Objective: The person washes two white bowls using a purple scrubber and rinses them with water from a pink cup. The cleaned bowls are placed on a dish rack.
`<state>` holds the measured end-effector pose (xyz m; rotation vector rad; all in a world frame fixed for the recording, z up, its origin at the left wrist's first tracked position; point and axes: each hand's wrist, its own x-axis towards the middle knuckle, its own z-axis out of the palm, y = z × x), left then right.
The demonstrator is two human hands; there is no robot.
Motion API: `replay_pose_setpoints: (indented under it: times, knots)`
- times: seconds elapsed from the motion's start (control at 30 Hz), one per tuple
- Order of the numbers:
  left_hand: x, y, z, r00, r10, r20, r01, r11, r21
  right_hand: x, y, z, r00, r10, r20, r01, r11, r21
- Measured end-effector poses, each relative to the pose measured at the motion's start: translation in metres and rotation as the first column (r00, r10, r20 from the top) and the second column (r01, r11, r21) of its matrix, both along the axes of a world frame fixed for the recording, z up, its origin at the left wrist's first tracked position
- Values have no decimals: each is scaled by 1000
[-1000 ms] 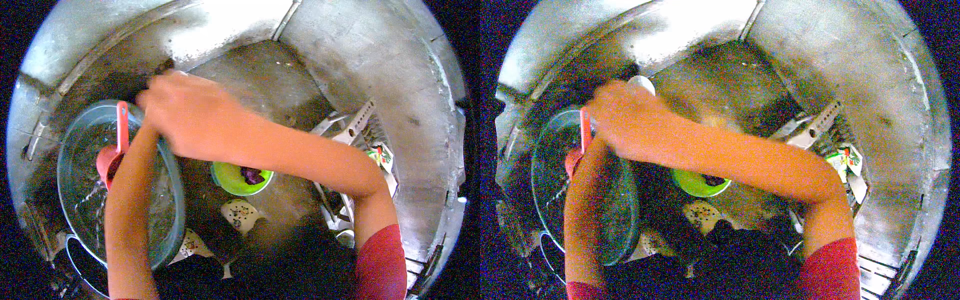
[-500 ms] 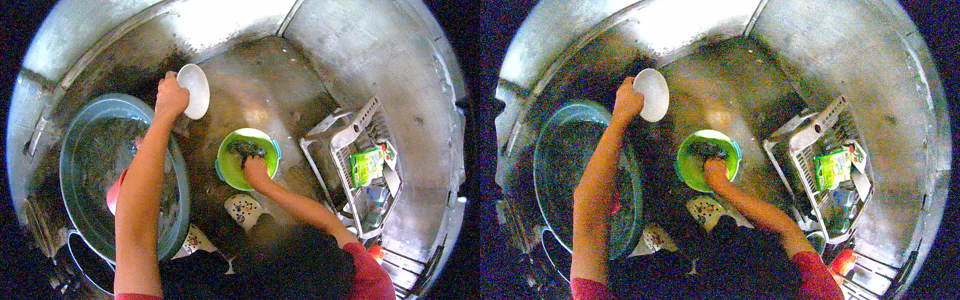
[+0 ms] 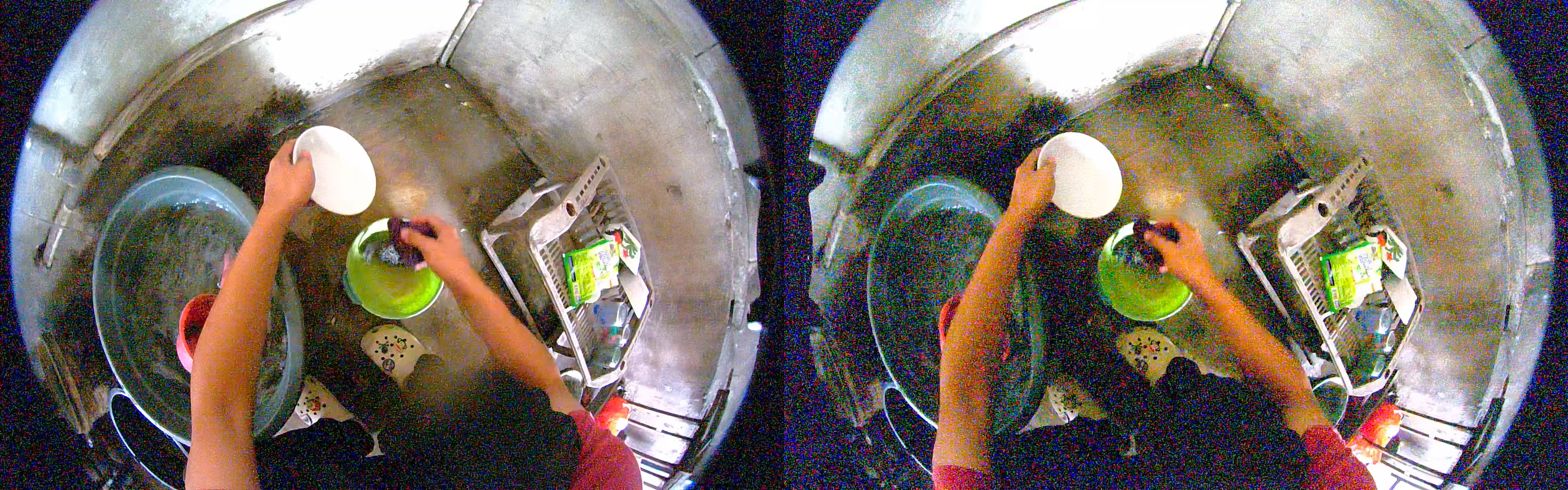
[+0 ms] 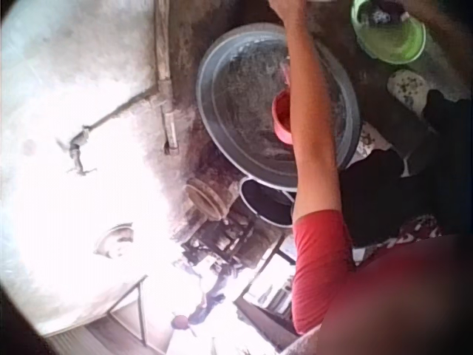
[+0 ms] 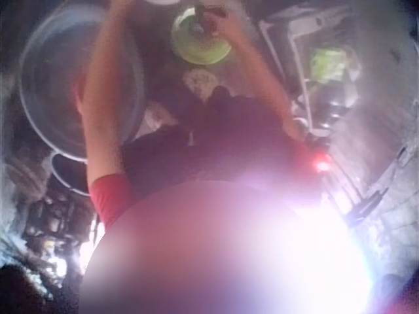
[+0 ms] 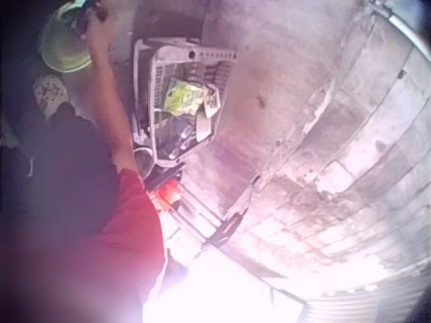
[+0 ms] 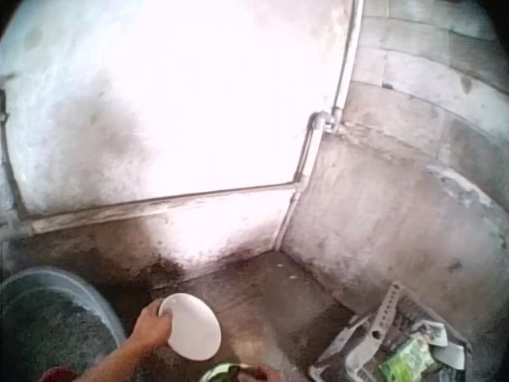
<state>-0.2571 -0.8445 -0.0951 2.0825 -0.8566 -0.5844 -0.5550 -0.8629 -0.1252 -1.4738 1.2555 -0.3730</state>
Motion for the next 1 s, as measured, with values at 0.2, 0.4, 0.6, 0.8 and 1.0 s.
replay_pose_setpoints:
  times: [0.2,0.4,0.6,0.8,1.0]
  knots:
    - [-31,6,-9,988,-149,42,153,984,-94,81,-38,44,997,-1,-81,-41,851,-524]
    - [-22,3,-9,989,-145,37,148,985,-92,122,-20,34,934,335,122,-209,791,-575]
    - [-30,2,-11,986,-169,5,168,974,-152,115,-39,31,987,80,-141,-152,762,-630]
    - [-25,-2,9,995,-103,-9,100,983,-154,129,-40,37,862,443,245,-84,602,-794]
    - [-32,1,19,991,-110,-75,91,971,-223,103,-50,42,848,435,-303,-499,461,-734]
